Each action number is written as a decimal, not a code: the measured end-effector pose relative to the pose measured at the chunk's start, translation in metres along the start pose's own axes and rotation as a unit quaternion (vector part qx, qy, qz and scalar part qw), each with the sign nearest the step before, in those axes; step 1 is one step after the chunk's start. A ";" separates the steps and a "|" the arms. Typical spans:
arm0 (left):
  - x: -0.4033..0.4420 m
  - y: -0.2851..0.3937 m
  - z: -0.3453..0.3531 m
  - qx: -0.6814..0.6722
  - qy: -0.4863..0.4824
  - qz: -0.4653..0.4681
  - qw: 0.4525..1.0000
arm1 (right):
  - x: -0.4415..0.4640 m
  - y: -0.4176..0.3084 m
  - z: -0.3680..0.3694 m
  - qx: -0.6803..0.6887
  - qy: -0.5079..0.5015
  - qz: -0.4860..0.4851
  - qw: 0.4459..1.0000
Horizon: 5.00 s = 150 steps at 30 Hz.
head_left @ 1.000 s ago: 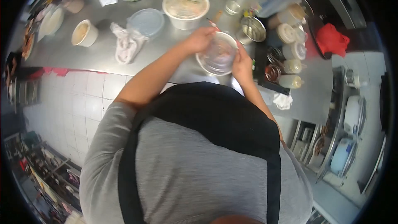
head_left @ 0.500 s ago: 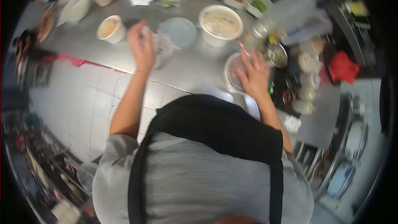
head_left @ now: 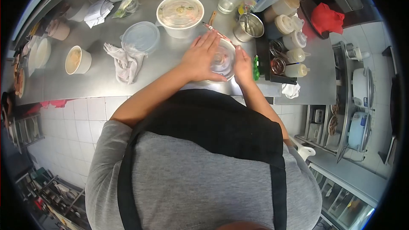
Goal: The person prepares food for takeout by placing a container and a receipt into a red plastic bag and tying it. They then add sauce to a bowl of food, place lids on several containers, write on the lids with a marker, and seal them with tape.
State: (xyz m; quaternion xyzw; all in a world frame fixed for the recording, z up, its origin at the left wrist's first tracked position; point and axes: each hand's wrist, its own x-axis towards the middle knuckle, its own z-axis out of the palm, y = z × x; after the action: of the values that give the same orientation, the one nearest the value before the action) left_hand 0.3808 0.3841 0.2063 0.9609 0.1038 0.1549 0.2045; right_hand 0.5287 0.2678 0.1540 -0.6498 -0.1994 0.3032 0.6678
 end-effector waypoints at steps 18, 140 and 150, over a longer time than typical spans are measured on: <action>0.015 -0.020 0.017 -0.390 0.042 -0.277 0.877 | -0.048 -0.053 0.019 -0.606 -0.156 -0.352 0.696; -0.113 -0.011 -0.061 -0.463 0.232 -0.419 0.745 | 0.008 -0.216 -0.159 -0.018 -0.021 -0.227 0.973; -0.147 -0.036 -0.021 -0.239 0.271 -0.458 0.812 | 0.032 -0.165 -0.197 -0.337 0.065 -0.227 0.911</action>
State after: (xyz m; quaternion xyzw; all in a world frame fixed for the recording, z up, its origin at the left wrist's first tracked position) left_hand 0.2317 0.3855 0.1720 0.6417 0.5432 0.3171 0.4389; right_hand 0.7068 0.1466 0.2985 -0.7917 -0.3880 0.0147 0.4717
